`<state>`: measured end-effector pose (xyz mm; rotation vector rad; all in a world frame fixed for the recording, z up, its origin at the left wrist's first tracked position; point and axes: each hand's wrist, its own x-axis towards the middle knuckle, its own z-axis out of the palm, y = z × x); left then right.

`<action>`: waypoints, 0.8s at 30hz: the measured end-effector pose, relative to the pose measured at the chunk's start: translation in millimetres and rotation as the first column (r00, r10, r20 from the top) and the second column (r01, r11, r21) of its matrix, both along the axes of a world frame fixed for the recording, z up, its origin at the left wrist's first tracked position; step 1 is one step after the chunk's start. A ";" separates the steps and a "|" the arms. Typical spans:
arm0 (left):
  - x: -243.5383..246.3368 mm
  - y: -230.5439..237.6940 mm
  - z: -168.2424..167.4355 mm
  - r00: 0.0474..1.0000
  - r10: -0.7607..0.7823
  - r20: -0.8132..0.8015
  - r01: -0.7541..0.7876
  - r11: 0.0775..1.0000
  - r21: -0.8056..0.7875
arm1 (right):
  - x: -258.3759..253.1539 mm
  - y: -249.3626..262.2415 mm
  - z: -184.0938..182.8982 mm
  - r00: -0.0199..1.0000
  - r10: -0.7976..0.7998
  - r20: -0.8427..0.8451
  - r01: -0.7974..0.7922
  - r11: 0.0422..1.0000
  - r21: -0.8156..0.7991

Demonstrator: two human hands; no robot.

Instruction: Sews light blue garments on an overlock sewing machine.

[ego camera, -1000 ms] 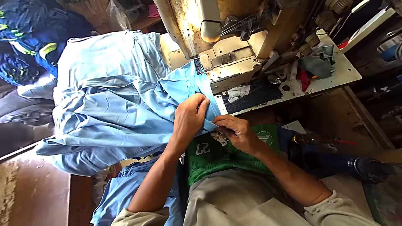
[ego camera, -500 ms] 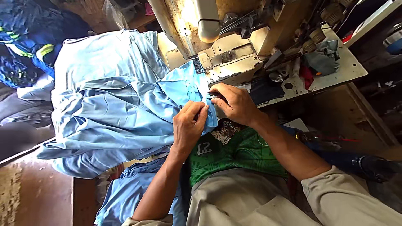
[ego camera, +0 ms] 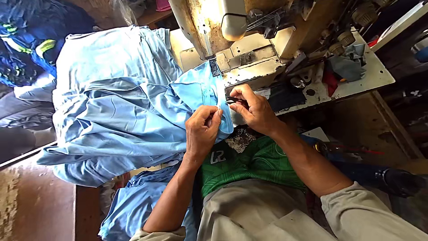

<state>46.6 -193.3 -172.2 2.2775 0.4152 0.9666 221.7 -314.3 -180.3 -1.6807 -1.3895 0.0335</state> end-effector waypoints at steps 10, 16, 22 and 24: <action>6.9 -5.1 -2.3 1.000 -0.010 0.014 0.010 1.000 -0.012 | -3.5 8.2 0.7 0.982 0.047 0.180 -0.057 0.997 0.051; -3.7 -1.0 -4.3 0.962 -0.074 -0.262 0.141 0.959 0.246 | 0.3 -0.7 -2.4 0.996 0.053 -0.076 -0.046 0.995 0.094; -49.3 9.4 5.1 0.826 0.024 -0.563 0.199 0.922 0.331 | 26.1 10.4 2.8 0.991 0.110 -0.076 -0.089 0.968 0.235; -59.2 1.7 29.4 0.872 0.032 -0.489 0.169 0.917 0.362 | 28.8 21.1 8.7 0.986 0.166 0.023 -0.167 0.957 0.238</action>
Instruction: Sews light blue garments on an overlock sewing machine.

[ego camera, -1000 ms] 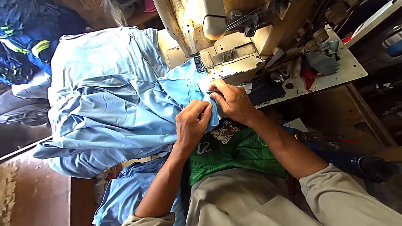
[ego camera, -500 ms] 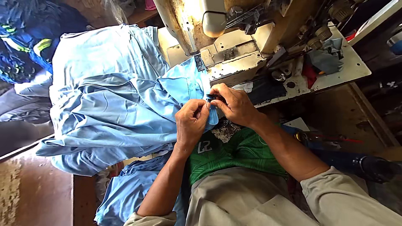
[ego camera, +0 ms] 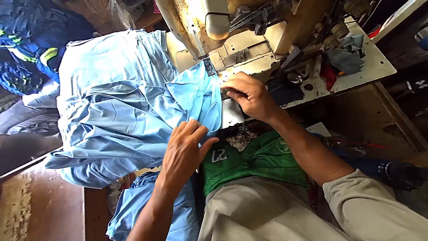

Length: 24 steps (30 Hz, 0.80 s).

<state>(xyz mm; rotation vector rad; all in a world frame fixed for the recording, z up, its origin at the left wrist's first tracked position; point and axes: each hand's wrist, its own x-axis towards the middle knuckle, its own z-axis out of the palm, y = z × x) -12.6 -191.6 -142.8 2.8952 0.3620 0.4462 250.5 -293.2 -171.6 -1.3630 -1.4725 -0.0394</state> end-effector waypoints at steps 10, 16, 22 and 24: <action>-18.3 -7.7 54.0 0.889 -0.174 0.423 0.218 0.974 -0.056 | -14.5 1.7 17.6 0.929 0.371 -0.005 -0.371 0.926 -0.067; 34.5 -4.9 -24.1 0.812 -0.135 0.568 0.162 0.987 0.002 | -58.4 -54.9 -16.3 0.978 0.147 -0.145 -0.155 0.987 -0.043; 63.1 34.9 -59.6 0.909 -0.142 0.392 0.011 0.948 0.318 | -68.8 -64.2 -38.2 0.948 0.016 -0.318 -0.033 0.998 -0.048; 56.3 36.0 -37.6 0.931 -0.217 0.292 0.119 0.940 0.320 | -70.0 -65.4 -36.9 0.926 0.015 -0.377 -0.033 0.998 -0.043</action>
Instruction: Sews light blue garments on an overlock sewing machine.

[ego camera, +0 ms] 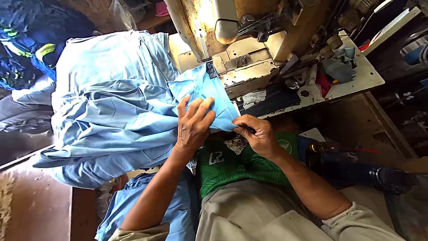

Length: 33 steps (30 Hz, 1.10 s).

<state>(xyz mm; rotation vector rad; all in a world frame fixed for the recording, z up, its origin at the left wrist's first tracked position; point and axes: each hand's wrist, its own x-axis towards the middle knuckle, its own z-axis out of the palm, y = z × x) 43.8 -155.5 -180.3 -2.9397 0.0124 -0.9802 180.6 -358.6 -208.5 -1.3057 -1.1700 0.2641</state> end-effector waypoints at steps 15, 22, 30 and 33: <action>4.8 11.5 71.1 0.925 -0.072 -0.372 0.108 0.991 0.078 | 4.6 18.8 5.6 0.983 -0.057 -0.177 0.057 0.998 -0.004; 15.6 38.8 70.4 0.946 0.013 -0.324 0.012 0.997 0.075 | 15.6 43.8 11.6 0.982 -0.039 -0.187 0.041 0.999 0.006; 39.0 -2.4 29.2 0.992 0.128 -0.003 -0.128 0.984 -0.125 | 10.6 47.5 35.1 0.981 -0.012 -0.195 0.030 0.996 0.086; 54.5 12.8 19.4 0.983 0.129 0.128 -0.119 0.989 -0.085 | 9.7 49.3 41.5 0.985 -0.036 -0.170 0.052 0.994 0.091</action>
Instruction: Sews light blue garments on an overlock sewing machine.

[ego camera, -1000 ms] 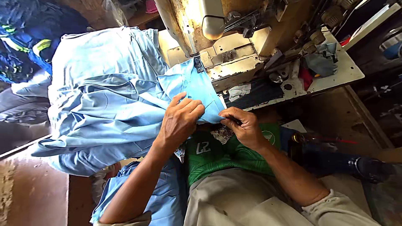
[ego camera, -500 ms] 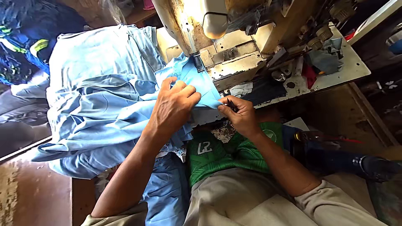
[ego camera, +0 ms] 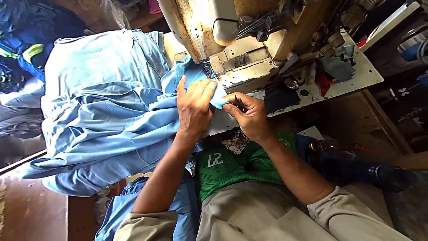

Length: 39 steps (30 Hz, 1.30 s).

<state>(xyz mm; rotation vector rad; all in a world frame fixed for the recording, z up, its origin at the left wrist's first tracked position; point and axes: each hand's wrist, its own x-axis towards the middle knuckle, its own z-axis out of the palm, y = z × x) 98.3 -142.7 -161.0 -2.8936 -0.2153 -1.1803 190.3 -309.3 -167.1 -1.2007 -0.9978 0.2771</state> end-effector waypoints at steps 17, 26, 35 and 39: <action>-28.5 30.9 27.1 0.960 -0.117 -0.254 0.143 0.986 0.086 | 9.5 1.7 -26.0 0.999 0.009 -0.045 -0.011 1.000 -0.028; -5.8 58.6 33.2 0.972 -0.071 -0.226 0.088 0.994 0.066 | 24.6 47.0 -22.4 0.999 -0.015 -0.047 0.018 0.998 0.064; -47.4 61.8 83.1 0.852 -0.090 -0.515 0.089 0.996 -0.027 | 31.7 66.2 -26.5 0.999 -0.044 0.003 0.043 0.996 0.073; -83.7 96.1 116.8 0.865 0.031 -0.501 -0.039 0.999 -0.006 | 34.4 67.2 -25.0 0.996 -0.054 0.068 0.051 0.997 0.051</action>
